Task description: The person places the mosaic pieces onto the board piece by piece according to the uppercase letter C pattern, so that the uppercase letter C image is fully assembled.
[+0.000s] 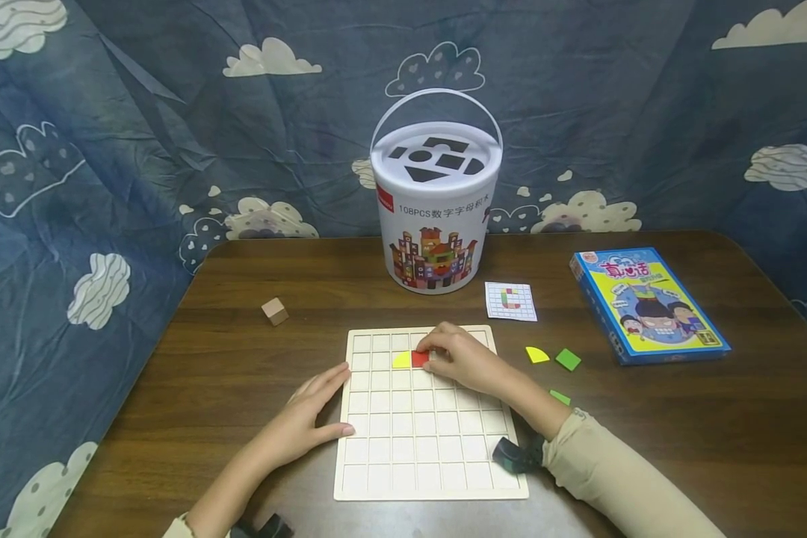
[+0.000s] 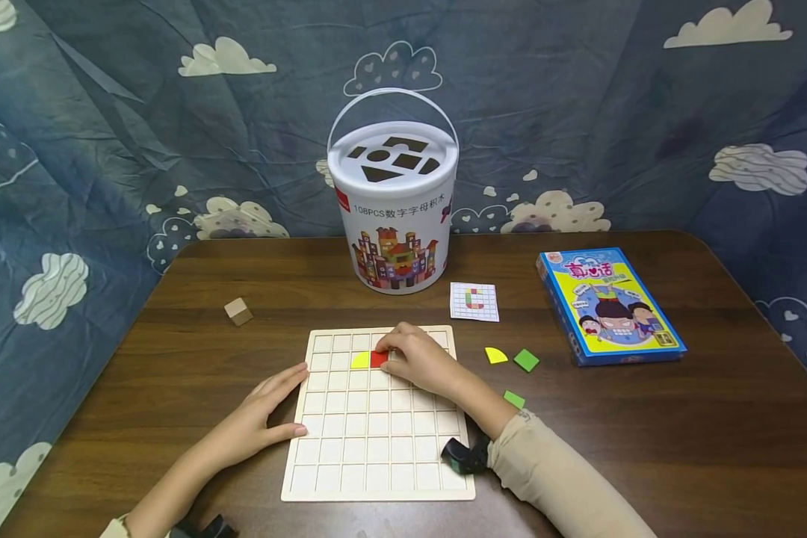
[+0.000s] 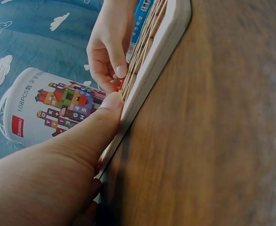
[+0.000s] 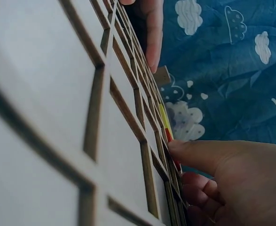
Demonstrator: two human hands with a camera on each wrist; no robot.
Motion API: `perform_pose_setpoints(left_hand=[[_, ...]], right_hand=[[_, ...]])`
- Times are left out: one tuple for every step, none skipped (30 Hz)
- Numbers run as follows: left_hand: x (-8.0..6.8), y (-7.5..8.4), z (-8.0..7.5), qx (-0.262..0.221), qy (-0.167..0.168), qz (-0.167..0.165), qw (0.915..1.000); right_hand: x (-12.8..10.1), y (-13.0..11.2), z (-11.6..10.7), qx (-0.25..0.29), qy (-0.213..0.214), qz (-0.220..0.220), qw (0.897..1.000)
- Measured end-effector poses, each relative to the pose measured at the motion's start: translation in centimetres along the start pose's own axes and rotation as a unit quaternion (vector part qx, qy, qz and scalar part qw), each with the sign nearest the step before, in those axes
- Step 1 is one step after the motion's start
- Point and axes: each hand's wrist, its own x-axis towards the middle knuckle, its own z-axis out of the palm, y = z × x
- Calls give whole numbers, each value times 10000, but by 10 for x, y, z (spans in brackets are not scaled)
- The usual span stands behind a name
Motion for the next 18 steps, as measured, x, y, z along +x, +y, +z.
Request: perform_pose_setpoints(left_hand=[[0, 0, 0, 1, -1, -2, 10000], [0, 0, 0, 0, -9, -11, 10000], [0, 0, 0, 3, -13, -16, 10000], [0, 0, 0, 5, -12, -18, 10000], [0, 0, 0, 7, -14, -20, 10000], [0, 0, 0, 9, -16, -23, 10000], [0, 0, 0, 7, -18, -24, 10000], [0, 0, 0, 10, -19, -25, 10000], [0, 0, 0, 12, -14, -22, 10000], [0, 0, 0, 17, -12, -17, 10000], [0, 0, 0, 20, -13, -14, 10000], [0, 0, 0, 21, -11, -14, 10000], [0, 0, 0, 23, -11, -17, 10000], [0, 0, 0, 31, -10, -22, 10000], [0, 0, -1, 38, -8, -24, 10000], [0, 0, -1, 46, -10, -22, 10000], [0, 0, -1, 53, -16, -23, 10000], [0, 0, -1, 58, -18, -19, 10000]], right_hand=[[0, -1, 0, 5, -42, 6, 10000], [0, -2, -1, -10, -91, 24, 10000], [-1, -3, -1, -47, -140, 59, 9999], [-1, -5, -2, -93, -180, 98, 9997], [-2, -7, -4, -133, -216, 137, 9996], [-2, -10, -5, -156, -241, 167, 9994], [-3, -12, -7, -147, -247, 198, 9994], [-4, -14, -9, -110, -239, 229, 9994], [-6, -17, -11, -38, -201, 265, 9994], [-8, -19, -15, 33, -134, 257, 9996], [-10, -21, -18, 102, -61, 251, 9996], [-12, -22, -22, 156, 22, 232, 9996], [-15, -24, -26, 198, 128, 186, 9995], [-17, -25, -30, 232, 234, 143, 9994], [-20, -25, -34, 253, 347, 72, 9991], [-24, -25, -38, 238, 461, -5, 9987], [-27, -24, -42, 230, 569, -49, 9981], [-31, -23, -46, 213, 669, -93, 9975]])
